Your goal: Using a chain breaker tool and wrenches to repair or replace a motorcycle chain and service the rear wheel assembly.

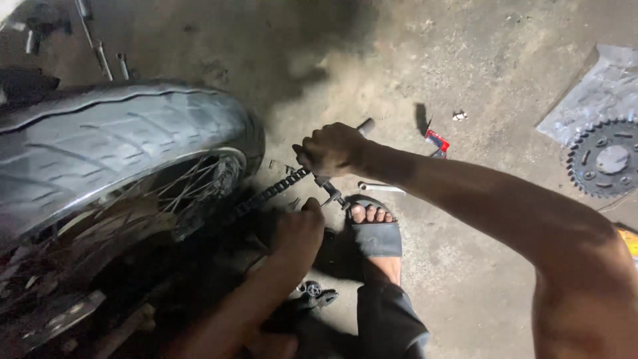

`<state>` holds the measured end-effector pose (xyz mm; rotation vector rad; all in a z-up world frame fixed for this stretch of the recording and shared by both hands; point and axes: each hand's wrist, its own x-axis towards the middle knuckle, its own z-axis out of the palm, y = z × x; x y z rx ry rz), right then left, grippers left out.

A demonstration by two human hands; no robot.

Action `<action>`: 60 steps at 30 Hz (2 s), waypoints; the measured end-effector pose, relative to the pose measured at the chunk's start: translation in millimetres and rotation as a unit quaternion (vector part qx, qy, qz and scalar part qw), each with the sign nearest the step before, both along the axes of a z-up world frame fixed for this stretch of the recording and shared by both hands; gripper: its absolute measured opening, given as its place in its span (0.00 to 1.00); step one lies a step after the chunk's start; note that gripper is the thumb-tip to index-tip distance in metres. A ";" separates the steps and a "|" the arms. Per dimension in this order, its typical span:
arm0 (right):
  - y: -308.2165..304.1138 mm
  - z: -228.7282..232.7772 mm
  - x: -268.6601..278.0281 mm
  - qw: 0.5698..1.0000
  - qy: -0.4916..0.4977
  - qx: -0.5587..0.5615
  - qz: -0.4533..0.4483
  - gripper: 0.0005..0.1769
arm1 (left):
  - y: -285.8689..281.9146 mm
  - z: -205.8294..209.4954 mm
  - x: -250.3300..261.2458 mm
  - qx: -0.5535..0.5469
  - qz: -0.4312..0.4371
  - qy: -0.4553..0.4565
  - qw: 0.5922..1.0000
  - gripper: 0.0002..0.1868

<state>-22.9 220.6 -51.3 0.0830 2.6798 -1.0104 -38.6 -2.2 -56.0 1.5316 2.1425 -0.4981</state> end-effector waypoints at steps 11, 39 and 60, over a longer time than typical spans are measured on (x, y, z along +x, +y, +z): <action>-16.8 23.9 -13.2 0.859 -0.144 -0.371 -0.322 0.38 | -42.5 116.2 13.4 0.004 0.122 -0.053 0.991 0.22; -50.6 -62.3 -2.6 0.635 -0.114 -0.593 -0.483 0.41 | 11.4 67.2 8.6 0.294 0.180 -0.226 0.911 0.18; 14.7 88.6 23.3 0.942 -0.069 -0.246 -0.217 0.31 | 42.1 143.0 16.3 -0.032 0.572 -0.319 0.755 0.44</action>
